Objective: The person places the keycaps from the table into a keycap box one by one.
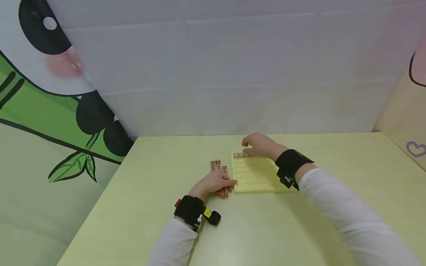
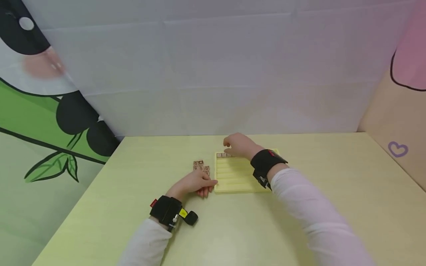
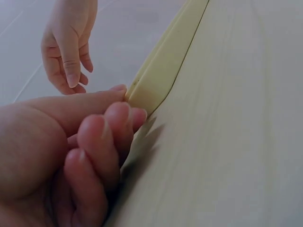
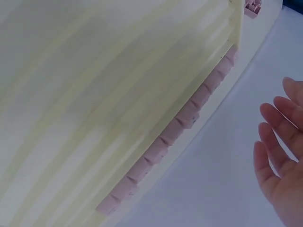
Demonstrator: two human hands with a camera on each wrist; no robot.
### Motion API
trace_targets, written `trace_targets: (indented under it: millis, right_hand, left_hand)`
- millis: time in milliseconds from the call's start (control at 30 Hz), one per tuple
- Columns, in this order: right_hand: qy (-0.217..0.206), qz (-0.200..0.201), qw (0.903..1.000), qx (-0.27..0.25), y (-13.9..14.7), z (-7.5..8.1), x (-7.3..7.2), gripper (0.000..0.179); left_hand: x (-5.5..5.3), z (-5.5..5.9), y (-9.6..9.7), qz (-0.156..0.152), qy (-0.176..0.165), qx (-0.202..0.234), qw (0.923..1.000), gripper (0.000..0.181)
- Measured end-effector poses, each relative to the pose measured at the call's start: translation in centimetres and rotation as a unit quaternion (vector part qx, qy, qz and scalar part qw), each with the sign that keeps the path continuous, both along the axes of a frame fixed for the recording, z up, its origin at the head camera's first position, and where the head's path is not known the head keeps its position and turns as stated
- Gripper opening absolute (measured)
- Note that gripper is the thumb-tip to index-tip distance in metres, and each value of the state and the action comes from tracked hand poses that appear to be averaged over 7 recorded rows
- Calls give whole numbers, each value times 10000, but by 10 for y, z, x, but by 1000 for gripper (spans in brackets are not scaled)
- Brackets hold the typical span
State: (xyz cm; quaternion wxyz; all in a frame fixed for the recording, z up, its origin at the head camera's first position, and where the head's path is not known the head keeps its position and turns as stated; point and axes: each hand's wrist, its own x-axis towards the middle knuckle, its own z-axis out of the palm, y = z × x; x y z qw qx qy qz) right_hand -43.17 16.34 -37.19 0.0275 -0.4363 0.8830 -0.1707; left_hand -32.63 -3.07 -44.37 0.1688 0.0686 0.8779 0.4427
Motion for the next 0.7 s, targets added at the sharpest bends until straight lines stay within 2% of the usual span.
trace_targets:
  millis: [167, 367, 500, 700]
  right_hand:
    - [134, 353, 9984, 422, -20, 1, 8, 28]
    - [423, 882, 9895, 1061, -39, -10, 16, 30]
    - [536, 1005, 9871, 1125, -43, -15, 21, 33]
    - [414, 1038, 9873, 1130, -49, -15, 27, 32]
  left_hand:
    - [1, -1, 1, -3, -13, 44, 10000, 39]
    - [1, -2, -1, -57, 1, 42, 10000, 39]
    - [2, -2, -1, -64, 7, 20, 10000, 39]
    - [4, -1, 0, -79, 15, 13, 10000, 39]
